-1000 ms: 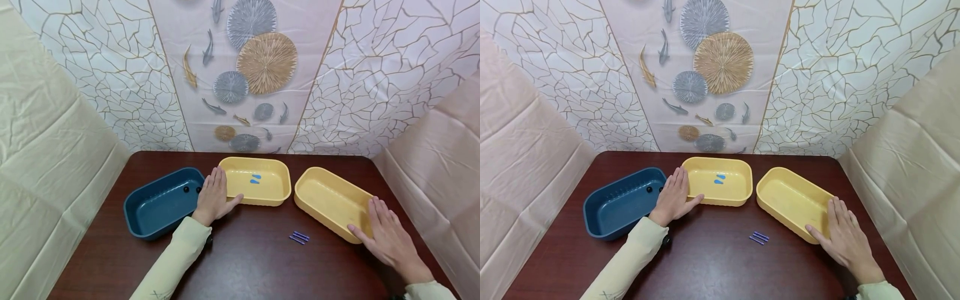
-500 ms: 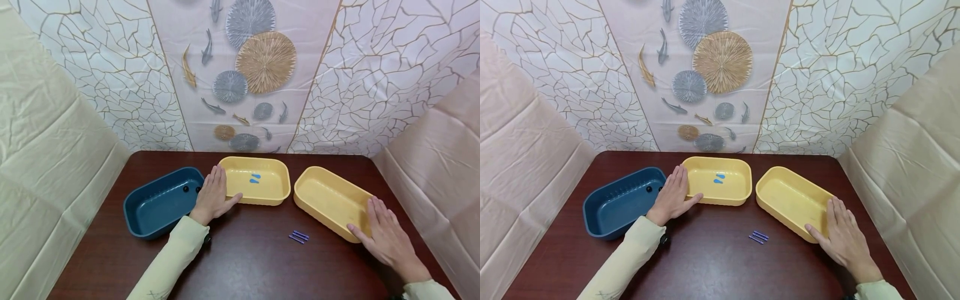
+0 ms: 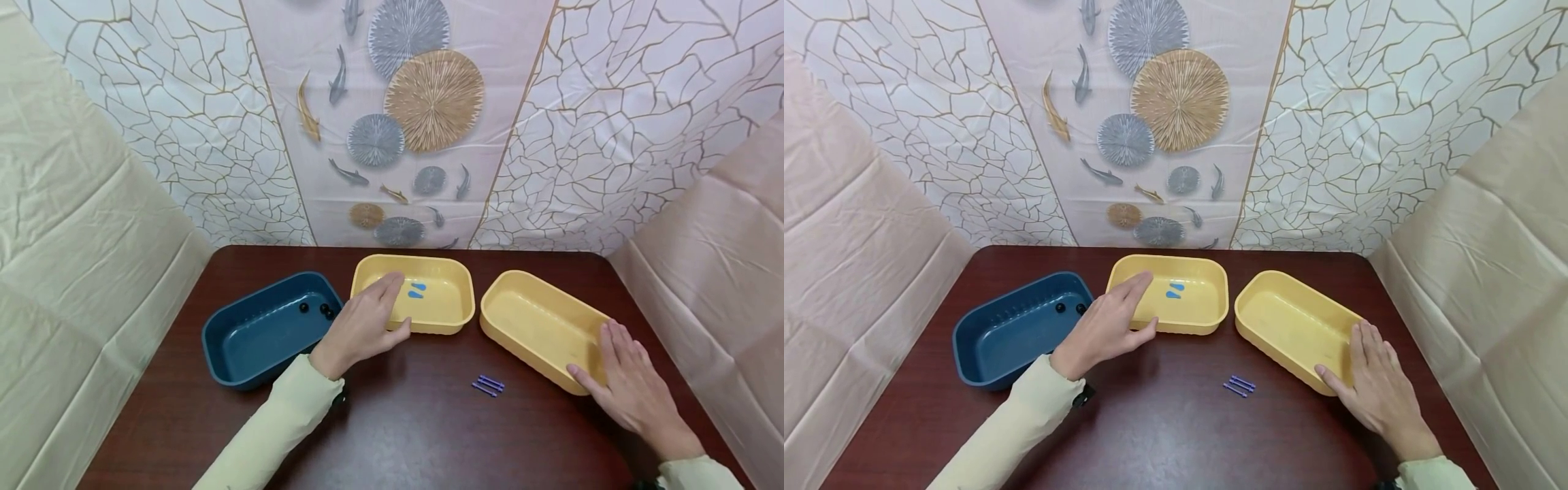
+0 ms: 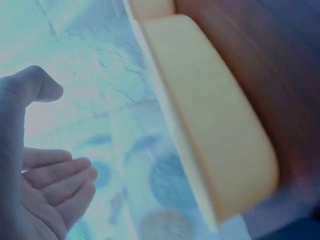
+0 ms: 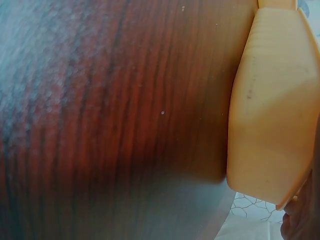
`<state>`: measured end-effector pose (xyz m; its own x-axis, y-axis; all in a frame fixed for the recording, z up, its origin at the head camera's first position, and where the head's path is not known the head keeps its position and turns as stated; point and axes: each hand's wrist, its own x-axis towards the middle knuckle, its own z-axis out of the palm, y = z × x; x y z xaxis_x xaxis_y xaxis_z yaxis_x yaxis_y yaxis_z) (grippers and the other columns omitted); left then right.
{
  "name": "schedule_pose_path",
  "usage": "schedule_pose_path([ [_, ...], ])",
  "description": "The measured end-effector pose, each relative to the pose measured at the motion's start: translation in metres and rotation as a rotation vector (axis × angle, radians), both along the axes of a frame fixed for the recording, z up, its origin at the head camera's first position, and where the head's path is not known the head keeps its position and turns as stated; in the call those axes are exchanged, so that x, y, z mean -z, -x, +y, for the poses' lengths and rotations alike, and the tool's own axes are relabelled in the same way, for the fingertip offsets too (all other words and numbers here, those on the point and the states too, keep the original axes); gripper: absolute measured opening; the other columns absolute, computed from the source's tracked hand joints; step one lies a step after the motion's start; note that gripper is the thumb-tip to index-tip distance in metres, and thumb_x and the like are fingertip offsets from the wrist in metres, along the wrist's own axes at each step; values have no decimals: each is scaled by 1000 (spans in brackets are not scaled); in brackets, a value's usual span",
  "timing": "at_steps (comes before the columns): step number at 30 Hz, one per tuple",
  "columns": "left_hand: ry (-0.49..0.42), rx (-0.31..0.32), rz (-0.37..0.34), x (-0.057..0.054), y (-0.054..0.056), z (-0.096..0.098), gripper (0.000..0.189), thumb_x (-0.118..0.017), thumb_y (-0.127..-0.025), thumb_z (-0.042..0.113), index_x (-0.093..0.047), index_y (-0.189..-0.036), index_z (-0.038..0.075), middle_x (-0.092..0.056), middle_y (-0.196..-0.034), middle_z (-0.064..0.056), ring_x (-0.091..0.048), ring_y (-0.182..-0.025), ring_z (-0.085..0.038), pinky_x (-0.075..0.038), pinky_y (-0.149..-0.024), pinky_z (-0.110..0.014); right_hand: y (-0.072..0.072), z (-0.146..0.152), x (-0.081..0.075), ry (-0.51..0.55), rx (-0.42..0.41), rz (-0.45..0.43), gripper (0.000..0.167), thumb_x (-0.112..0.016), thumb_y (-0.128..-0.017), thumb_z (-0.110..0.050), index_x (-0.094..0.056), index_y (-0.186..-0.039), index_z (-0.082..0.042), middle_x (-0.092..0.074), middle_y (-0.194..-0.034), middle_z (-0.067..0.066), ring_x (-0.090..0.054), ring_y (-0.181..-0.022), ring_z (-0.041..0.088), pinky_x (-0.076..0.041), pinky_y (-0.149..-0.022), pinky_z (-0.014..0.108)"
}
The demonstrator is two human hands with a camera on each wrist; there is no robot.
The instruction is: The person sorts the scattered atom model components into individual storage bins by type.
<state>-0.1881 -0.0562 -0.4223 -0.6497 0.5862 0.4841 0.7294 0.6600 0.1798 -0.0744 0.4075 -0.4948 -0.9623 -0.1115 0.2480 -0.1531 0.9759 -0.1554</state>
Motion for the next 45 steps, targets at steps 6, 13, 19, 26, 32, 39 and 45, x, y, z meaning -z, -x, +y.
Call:
schedule_pose_path([
  [6, -38, 162, 6, -14, -17, 19, 51, -79, -91, 26, -65, -133, 1, -74, -128, -13, -74, -114, -21, -61, -99, -33, 1, 0, 1, 8, 1, -5, 97, -58, -103, -50, -13, -164, 12, -17, -169, 38, -4, -164, 48, 19, -132, 37],
  [13, 116, 287, -138, -9, -29, 44, 39, -76, -95, 29, -71, -126, 6, -74, -117, -4, -72, -105, -13, -61, -93, -26, 1, 0, 1, 8, -3, 3, 97, -59, -103, -49, -14, -163, 12, -19, -168, 39, -6, -163, 49, 17, -133, 39],
  [19, 265, 323, -166, 14, -31, 66, 34, -78, -94, 33, -74, -120, 12, -73, -111, 2, -71, -95, -8, -59, -82, -21, 1, 1, 3, 5, -3, 13, 96, -59, -103, -48, -15, -164, 12, -20, -168, 39, -6, -163, 49, 16, -133, 40],
  [26, 344, 336, -176, 41, -29, 92, 21, -81, -89, 33, -71, -100, 16, -64, -89, 7, -62, -74, -6, -51, -63, -21, 1, 2, 3, 1, -7, 18, 96, -59, -103, -48, -15, -163, 13, -20, -168, 39, -7, -163, 48, 15, -134, 41],
  [32, 377, 332, -209, 53, -28, 108, 14, -81, -89, 27, -70, -93, 19, -63, -87, 7, -61, -73, -7, -50, -62, -21, 2, 1, 2, -9, -8, 14, 96, -58, -104, -48, -15, -163, 13, -19, -168, 38, -7, -163, 48, 15, -134, 41],
  [39, 408, 333, -209, 64, -28, 119, 16, -83, -88, 26, -68, -85, 21, -62, -85, 8, -62, -75, -7, -52, -63, -22, 2, 1, 2, -8, -9, 14, 96, -58, -104, -48, -14, -163, 13, -20, -168, 38, -7, -163, 49, 16, -133, 40],
  [45, 431, 333, -173, 68, -28, 124, 14, -82, -88, 26, -69, -86, 22, -65, -87, 7, -66, -79, -9, -54, -67, -22, 2, 2, 3, -10, -10, 21, 95, -58, -104, -48, -15, -163, 12, -20, -168, 38, -7, -163, 48, 17, -133, 40],
])
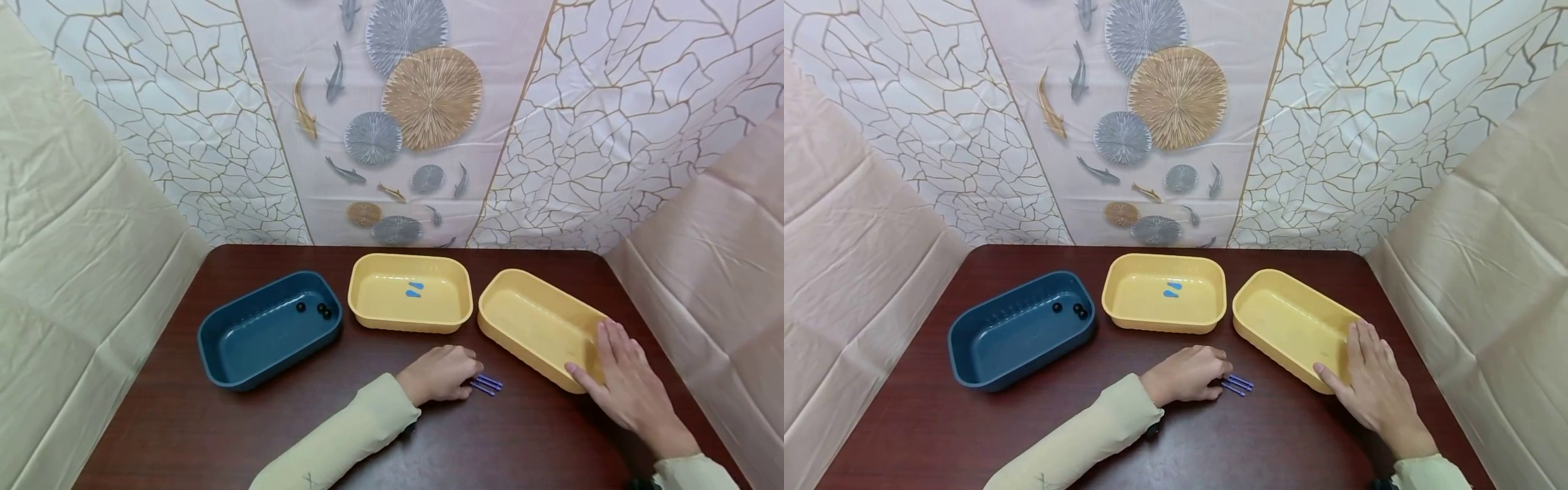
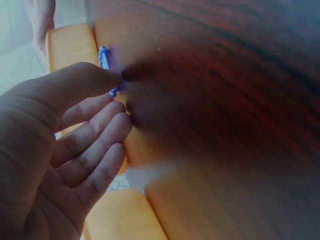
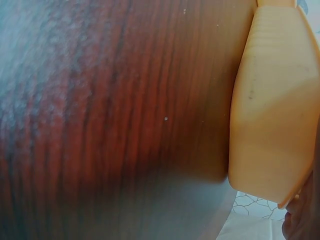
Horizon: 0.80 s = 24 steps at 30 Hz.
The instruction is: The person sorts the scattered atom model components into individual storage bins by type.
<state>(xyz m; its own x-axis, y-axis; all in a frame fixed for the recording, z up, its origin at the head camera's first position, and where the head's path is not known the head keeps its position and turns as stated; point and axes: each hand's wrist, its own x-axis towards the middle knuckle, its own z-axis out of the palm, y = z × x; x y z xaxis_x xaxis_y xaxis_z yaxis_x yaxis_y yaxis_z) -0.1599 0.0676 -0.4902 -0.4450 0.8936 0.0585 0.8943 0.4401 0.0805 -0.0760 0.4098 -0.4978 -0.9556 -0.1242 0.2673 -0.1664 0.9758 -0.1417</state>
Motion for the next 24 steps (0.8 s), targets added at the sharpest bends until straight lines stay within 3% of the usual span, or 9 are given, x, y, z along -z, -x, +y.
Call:
schedule_pose_path([
  [24, -15, 19, 43, 2, -2, 10, 19, -78, -88, 17, -68, -75, 25, -66, -83, 9, -68, -76, -8, -51, -62, -18, 1, 1, 0, 2, 6, -13, 94, -56, -105, -48, -14, -164, 12, -19, -169, 38, -4, -164, 46, 18, -132, 38],
])
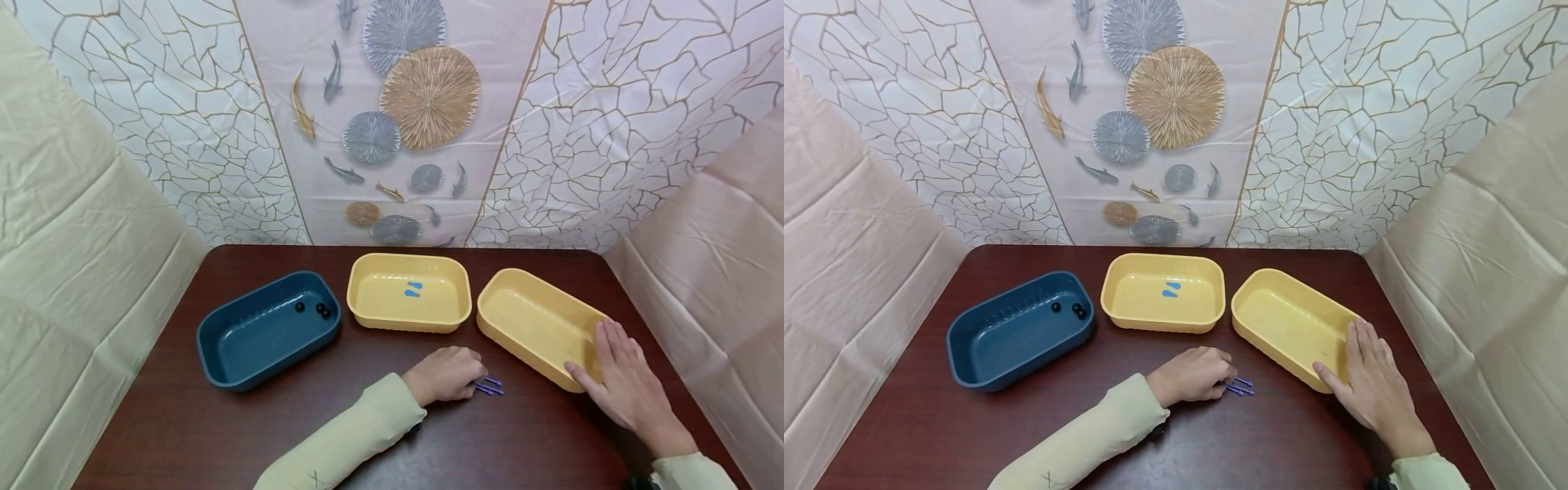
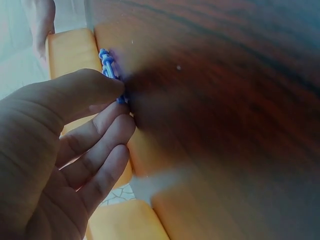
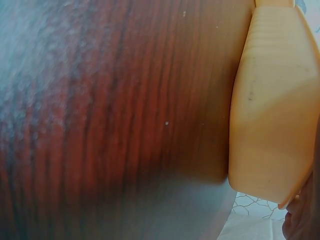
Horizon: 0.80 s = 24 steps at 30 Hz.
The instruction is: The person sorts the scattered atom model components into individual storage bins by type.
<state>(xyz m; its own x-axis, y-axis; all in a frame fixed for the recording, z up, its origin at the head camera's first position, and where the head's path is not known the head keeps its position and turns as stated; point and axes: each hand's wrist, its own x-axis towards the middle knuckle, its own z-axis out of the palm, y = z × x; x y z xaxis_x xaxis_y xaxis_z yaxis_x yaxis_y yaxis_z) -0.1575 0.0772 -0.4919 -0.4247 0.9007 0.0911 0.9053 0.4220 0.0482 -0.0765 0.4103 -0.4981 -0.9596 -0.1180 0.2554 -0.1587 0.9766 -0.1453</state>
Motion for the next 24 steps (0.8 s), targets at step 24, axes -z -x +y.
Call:
schedule_pose_path([
  [24, -34, 48, -12, -17, 9, -3, 29, -76, -86, 14, -56, -66, 22, -57, -75, 9, -51, -64, -3, -38, -57, -15, 1, 0, -1, 6, 7, -15, 95, -55, -105, -49, -12, -164, 12, -17, -169, 38, -2, -165, 46, 16, -133, 42],
])
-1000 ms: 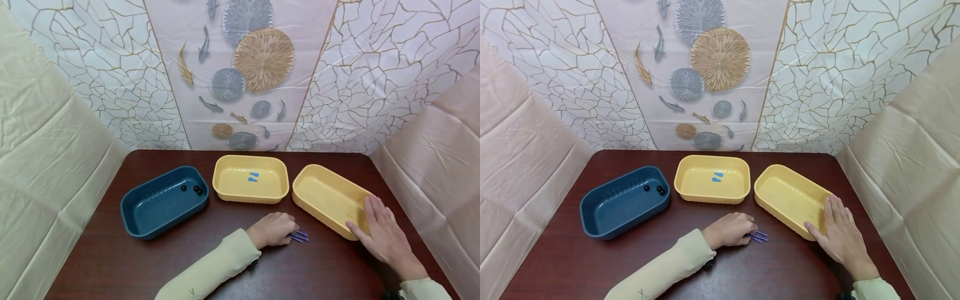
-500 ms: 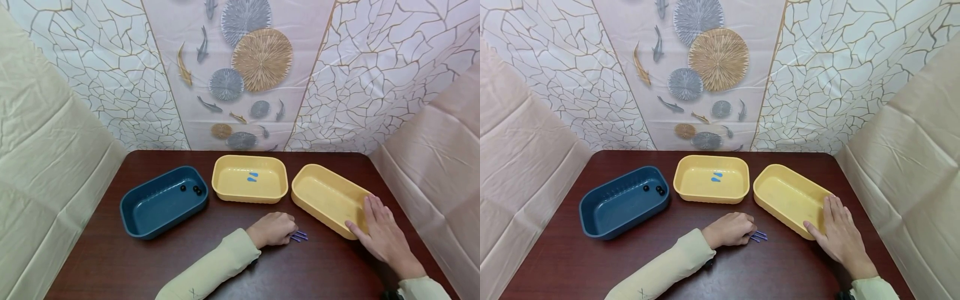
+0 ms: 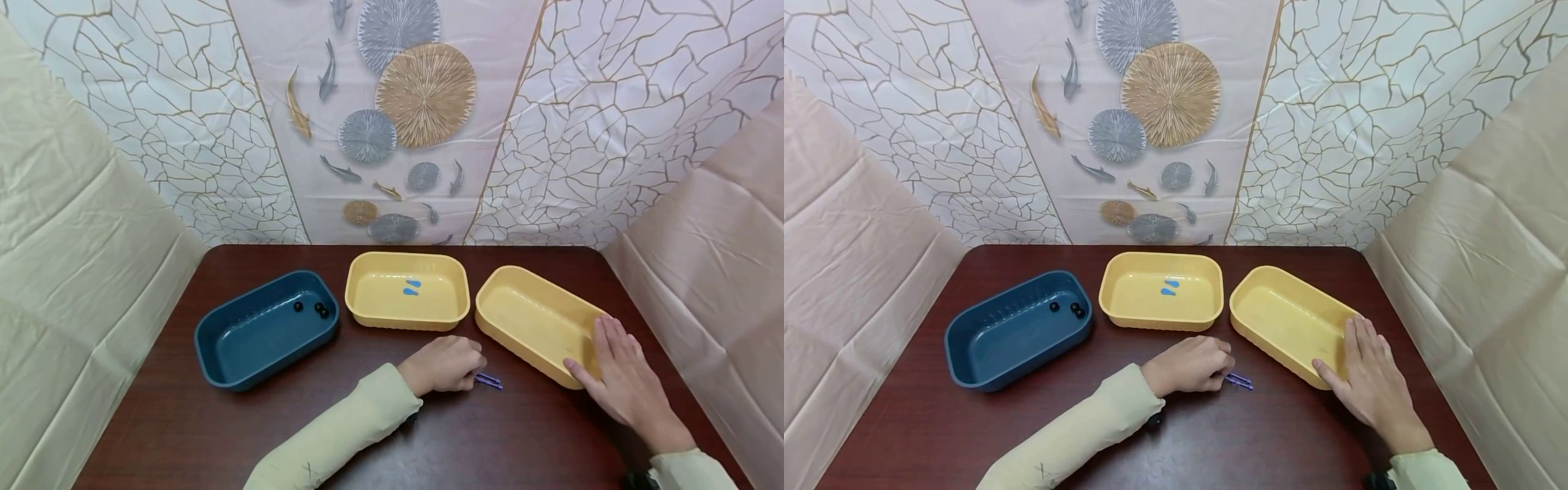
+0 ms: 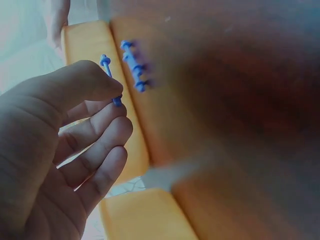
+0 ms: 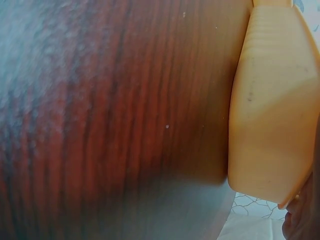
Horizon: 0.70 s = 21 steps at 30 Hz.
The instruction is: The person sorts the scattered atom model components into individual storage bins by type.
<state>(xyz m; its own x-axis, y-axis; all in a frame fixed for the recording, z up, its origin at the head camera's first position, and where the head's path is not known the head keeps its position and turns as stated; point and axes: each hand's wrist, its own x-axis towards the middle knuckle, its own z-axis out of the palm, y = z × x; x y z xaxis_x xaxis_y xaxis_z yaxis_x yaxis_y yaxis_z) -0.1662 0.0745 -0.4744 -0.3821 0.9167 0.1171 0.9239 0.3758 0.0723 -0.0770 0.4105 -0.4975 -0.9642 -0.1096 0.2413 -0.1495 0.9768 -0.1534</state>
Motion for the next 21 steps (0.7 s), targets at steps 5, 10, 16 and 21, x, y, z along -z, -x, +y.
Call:
schedule_pose_path([
  [5, -7, 12, 1, -13, 7, 2, 25, -76, -86, 14, -59, -69, 21, -61, -78, 9, -53, -67, -3, -38, -58, -15, -1, -1, -1, 3, 4, -8, 95, -55, -106, -49, -12, -164, 12, -16, -170, 38, -2, -165, 46, 16, -133, 42],
  [10, -15, 11, -4, -25, 16, 11, 32, -74, -86, 12, -51, -66, 21, -57, -74, 9, -47, -65, -3, -34, -56, -16, -1, -1, -2, -1, 4, -9, 95, -54, -106, -48, -11, -164, 12, -16, -170, 38, -2, -164, 46, 16, -133, 42],
  [16, 6, 19, 20, -41, 27, 28, 31, -72, -88, 14, -51, -67, 22, -55, -79, 8, -47, -67, -4, -36, -58, -17, -1, -1, -2, 4, 12, -24, 95, -54, -106, -50, -10, -165, 11, -15, -171, 36, 0, -165, 44, 16, -133, 41],
  [21, 25, 24, 36, -56, 39, 46, 18, -70, -91, 15, -63, -75, 20, -62, -85, 7, -58, -76, -6, -44, -63, -18, 0, -1, -2, 2, 13, -17, 95, -54, -105, -50, -11, -165, 11, -15, -171, 36, -1, -165, 45, 16, -133, 41],
])
